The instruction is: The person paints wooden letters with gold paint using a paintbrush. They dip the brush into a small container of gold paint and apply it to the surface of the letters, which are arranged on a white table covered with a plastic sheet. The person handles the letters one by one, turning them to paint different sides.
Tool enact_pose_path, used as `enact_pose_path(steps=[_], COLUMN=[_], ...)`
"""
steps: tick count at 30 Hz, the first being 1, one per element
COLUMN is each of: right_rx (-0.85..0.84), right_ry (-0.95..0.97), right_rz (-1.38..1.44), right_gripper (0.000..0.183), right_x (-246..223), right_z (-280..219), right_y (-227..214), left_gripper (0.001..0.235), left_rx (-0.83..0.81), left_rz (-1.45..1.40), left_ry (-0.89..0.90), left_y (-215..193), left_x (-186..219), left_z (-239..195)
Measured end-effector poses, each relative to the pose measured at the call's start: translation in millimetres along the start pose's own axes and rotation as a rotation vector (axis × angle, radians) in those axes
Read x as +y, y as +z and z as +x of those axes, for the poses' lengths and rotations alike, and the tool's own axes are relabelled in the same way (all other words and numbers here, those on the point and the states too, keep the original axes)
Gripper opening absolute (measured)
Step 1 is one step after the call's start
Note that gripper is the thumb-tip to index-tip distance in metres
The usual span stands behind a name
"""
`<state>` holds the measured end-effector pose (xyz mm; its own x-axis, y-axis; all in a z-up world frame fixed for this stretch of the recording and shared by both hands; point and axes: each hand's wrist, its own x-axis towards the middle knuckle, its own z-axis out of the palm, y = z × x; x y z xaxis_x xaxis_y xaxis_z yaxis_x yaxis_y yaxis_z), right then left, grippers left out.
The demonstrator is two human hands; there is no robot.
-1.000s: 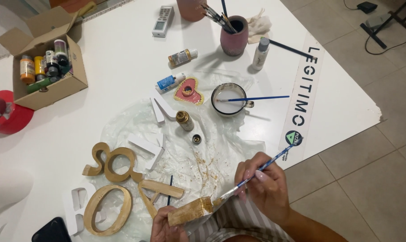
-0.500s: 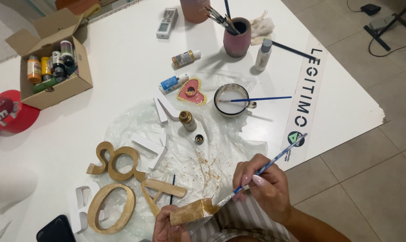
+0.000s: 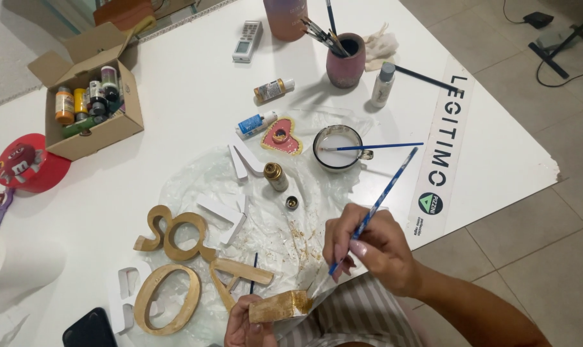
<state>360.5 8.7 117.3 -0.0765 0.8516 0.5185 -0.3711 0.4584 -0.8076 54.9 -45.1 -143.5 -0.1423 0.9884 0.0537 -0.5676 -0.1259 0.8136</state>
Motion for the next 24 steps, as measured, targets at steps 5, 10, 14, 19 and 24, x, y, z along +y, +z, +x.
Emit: enact_pose_path(steps=[5, 10, 14, 19, 24], right_rx=[-0.047, -0.12, -0.084, -0.182, -0.187], right_ry=[0.044, 0.011, 0.071, 0.065, 0.02], right_rz=[-0.089, -0.024, -0.071, -0.051, -0.079], right_gripper=[0.029, 0.023, 0.028, 0.028, 0.028], right_x=[0.1, -4.4, -6.8, -6.2, -13.7], right_z=[15.4, 15.9, 27.7, 25.2, 32.0], right_y=[-3.3, 6.2, -0.5, 6.4, 8.1], left_gripper=[0.042, 0.04, 0.071, 0.043, 0.039], left_rx=[0.047, 0.045, -0.044, -0.007, 0.011], left_rz=[0.074, 0.058, -0.186, 0.021, 0.07], left_ry=[0.01, -0.001, -0.08, 0.016, 0.037], left_y=[4.0, 2.7, -12.5, 2.1, 3.3], left_x=[3.3, 1.9, 3.6, 3.8, 1.6], left_z=[0.0, -2.1, -1.3, -2.1, -1.1])
